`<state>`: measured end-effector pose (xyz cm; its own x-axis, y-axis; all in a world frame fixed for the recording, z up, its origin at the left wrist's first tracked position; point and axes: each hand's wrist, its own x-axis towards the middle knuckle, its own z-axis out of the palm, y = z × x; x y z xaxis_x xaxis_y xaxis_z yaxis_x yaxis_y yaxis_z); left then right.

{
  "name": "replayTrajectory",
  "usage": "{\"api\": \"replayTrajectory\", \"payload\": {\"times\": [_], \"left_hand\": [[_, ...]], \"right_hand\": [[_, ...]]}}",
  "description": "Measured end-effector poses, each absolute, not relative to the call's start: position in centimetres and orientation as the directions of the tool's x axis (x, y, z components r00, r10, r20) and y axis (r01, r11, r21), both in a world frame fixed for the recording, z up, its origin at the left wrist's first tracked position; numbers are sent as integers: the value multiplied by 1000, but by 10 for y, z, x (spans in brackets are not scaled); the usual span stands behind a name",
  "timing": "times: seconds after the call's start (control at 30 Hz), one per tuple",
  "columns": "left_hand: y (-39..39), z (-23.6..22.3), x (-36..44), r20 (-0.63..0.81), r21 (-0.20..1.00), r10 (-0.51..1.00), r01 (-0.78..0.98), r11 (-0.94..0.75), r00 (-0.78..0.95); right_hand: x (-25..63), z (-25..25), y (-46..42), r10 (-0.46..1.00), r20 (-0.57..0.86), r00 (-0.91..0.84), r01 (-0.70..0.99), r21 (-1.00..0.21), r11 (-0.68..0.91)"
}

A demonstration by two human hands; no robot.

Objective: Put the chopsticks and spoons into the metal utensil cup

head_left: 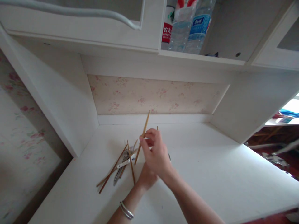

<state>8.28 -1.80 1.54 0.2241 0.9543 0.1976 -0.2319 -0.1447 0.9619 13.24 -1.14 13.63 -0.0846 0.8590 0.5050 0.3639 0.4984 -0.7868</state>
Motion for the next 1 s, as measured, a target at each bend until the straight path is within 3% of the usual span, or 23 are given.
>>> {"api": "replayTrajectory", "payload": {"times": [0.1,0.23,0.4,0.57,1.0], "left_hand": [[-17,22,84,213,965,947,-204,-165,241],[-16,22,84,192,971,948,-187,-146,253],[-16,20,82,162,978,945,-174,-116,283],[-14,22,82,169,969,937,-223,-102,305],[-7,5,86,150,954,943,-294,-59,297]], "right_hand": [[162,148,2,834,543,101,199,-832,518],[198,146,26,842,502,195,201,-861,467],[225,118,41,921,358,157,189,-926,327],[232,93,38,947,300,112,298,-920,256],[232,65,39,927,368,-76,466,-809,359]]}}
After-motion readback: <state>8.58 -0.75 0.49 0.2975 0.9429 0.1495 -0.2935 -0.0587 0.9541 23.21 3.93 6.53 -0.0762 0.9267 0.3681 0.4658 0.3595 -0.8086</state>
